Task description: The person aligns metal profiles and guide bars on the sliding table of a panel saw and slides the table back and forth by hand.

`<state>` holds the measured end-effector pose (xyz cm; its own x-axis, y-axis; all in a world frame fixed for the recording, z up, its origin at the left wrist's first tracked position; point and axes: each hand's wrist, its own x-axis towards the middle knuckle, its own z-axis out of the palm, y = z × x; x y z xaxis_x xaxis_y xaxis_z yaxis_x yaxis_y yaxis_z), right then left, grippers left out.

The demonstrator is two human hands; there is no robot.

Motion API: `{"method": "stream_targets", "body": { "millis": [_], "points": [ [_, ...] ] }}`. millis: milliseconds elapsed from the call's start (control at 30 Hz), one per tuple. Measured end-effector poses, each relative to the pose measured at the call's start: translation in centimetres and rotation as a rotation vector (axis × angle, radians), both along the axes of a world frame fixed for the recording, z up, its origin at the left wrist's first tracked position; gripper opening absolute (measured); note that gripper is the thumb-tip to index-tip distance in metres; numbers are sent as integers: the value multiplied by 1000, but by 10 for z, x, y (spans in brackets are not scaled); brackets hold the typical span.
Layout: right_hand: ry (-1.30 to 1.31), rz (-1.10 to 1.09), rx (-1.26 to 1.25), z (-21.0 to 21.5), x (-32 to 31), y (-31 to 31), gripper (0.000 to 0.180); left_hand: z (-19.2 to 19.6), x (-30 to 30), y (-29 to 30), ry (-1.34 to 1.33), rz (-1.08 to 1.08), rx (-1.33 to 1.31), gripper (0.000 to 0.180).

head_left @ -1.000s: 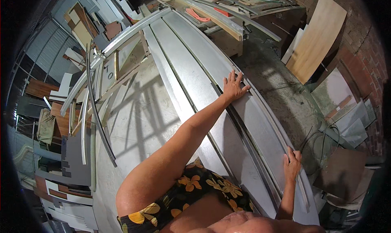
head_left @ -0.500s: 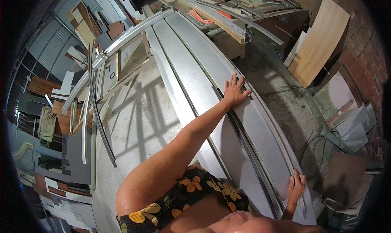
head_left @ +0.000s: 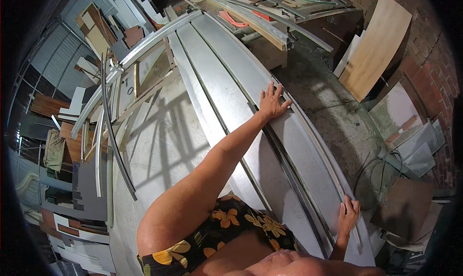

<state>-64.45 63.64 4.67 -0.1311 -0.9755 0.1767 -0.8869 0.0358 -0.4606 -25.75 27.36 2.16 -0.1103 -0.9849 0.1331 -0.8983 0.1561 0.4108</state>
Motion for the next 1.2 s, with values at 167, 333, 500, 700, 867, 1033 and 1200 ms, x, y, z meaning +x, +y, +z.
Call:
{"method": "stream_targets", "body": {
  "millis": [167,333,500,700,867,1033,1200],
  "points": [
    [0,5,7,-4,3,-9,33,2,6,-9,-6,2,22,91],
    [4,19,-29,-1,9,-17,31,0,11,-16,-4,7,10,91],
    [-7,28,-20,3,13,-19,31,-2,14,-17,-4,7,-25,89],
    [5,37,-14,1,15,-23,30,-1,33,-15,112,107,-94,87],
    [-12,24,-2,-2,10,-22,30,21,124,-9,75,471,-235,87],
    [72,65,-47,-10,6,-24,31,13,241,7,-12,958,-63,88],
    [62,46,-17,-9,6,-22,32,-7,252,33,4,1028,30,85]
  ]
}}
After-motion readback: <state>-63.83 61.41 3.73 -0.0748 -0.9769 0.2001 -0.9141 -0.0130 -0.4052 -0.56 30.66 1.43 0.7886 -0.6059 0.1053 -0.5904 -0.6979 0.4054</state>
